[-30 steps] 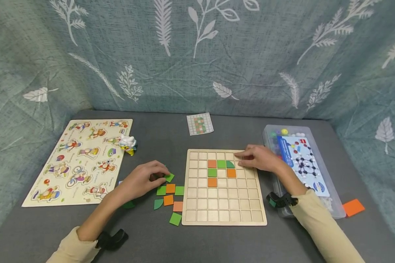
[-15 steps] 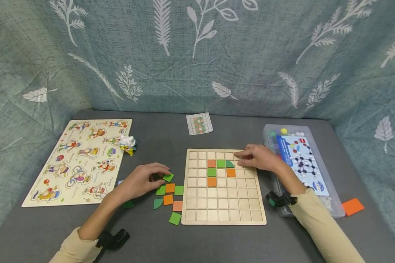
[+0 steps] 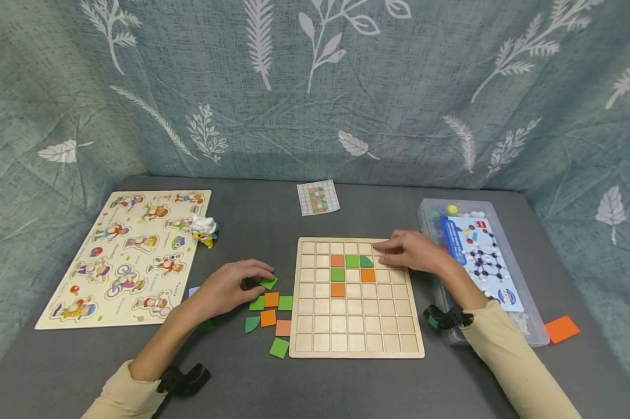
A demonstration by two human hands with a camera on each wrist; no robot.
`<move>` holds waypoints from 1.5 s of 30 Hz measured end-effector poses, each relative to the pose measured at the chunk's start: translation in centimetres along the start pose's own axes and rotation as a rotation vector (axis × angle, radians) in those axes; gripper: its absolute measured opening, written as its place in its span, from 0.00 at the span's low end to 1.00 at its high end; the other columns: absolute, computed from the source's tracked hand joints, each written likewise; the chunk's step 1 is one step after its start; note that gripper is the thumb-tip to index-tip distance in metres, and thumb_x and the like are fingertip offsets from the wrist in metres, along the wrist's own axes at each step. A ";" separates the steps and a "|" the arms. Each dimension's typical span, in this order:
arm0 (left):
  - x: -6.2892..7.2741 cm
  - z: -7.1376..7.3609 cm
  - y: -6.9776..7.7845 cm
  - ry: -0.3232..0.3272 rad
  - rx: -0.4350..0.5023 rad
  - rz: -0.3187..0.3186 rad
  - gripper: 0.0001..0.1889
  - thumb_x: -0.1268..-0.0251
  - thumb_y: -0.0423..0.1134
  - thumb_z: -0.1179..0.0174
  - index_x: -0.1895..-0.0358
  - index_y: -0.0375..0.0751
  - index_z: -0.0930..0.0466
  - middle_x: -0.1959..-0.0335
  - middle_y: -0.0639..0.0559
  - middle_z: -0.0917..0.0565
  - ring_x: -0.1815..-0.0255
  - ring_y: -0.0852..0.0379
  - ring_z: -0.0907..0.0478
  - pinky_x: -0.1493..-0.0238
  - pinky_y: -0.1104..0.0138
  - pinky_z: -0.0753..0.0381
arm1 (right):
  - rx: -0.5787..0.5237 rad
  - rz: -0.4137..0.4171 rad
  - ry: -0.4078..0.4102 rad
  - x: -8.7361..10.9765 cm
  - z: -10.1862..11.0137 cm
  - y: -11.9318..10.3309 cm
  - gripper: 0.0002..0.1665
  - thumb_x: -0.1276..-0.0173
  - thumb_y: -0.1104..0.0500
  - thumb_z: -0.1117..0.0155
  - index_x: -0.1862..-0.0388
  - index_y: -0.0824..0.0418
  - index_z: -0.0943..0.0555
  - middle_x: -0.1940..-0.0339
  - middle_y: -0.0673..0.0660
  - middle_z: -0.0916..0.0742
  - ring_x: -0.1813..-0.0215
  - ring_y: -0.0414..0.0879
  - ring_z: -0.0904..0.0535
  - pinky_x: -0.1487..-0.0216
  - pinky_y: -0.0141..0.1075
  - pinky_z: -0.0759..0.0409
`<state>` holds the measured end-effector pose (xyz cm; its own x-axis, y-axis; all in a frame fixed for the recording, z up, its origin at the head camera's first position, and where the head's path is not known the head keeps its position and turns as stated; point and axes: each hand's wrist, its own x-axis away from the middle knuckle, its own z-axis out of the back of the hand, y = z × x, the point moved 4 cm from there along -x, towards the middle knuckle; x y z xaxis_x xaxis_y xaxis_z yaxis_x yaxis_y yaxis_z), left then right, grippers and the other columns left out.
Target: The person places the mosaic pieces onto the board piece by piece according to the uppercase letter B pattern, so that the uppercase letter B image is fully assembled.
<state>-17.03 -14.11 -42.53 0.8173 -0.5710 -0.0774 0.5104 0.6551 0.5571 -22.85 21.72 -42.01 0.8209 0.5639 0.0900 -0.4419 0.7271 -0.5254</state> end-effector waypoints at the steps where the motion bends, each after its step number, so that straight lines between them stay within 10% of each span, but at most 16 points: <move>1: 0.0 0.0 0.0 -0.001 0.000 -0.003 0.13 0.39 0.34 0.35 0.51 0.47 0.15 0.48 0.50 0.16 0.59 0.59 0.20 0.62 0.69 0.24 | 0.001 -0.001 -0.001 0.0 0.0 0.0 0.23 0.35 0.54 0.33 0.42 0.57 0.18 0.70 0.50 0.21 0.73 0.39 0.36 0.71 0.31 0.38; 8: -0.6 0.5 0.5 0.021 -0.059 -0.009 0.10 0.41 0.37 0.32 0.55 0.48 0.14 0.56 0.55 0.15 0.60 0.59 0.20 0.59 0.65 0.20 | -0.009 0.005 -0.006 -0.1 -0.1 0.3 0.23 0.34 0.54 0.34 0.41 0.58 0.19 0.69 0.52 0.20 0.73 0.39 0.36 0.71 0.31 0.38; 13: -2.8 0.2 3.4 0.000 -0.057 -0.063 0.10 0.39 0.41 0.33 0.54 0.50 0.14 0.54 0.55 0.16 0.55 0.57 0.19 0.55 0.60 0.19 | -0.008 0.005 -0.001 -0.1 0.1 0.3 0.23 0.35 0.54 0.33 0.41 0.58 0.19 0.69 0.52 0.20 0.73 0.39 0.35 0.71 0.31 0.37; 24: -8.7 -5.8 11.1 -0.191 -0.197 -0.364 0.06 0.36 0.38 0.38 0.60 0.48 0.13 0.60 0.55 0.17 0.59 0.61 0.22 0.55 0.70 0.21 | -0.009 -0.003 -0.008 0.0 0.0 -0.1 0.23 0.35 0.54 0.33 0.41 0.57 0.18 0.69 0.51 0.20 0.73 0.40 0.34 0.72 0.30 0.36; 45: -8.9 -5.8 11.3 -0.220 -0.309 -0.397 0.07 0.34 0.46 0.38 0.60 0.51 0.12 0.56 0.56 0.18 0.55 0.59 0.26 0.53 0.69 0.25 | -0.005 0.015 -0.007 -0.2 -0.2 0.1 0.23 0.34 0.54 0.34 0.41 0.58 0.19 0.68 0.52 0.20 0.73 0.39 0.35 0.71 0.30 0.37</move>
<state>-16.97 1.30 -40.34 0.4878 -0.8721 -0.0392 0.8500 0.4643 0.2490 -23.02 21.62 -42.28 0.8118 0.5772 0.0882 -0.4520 0.7169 -0.5308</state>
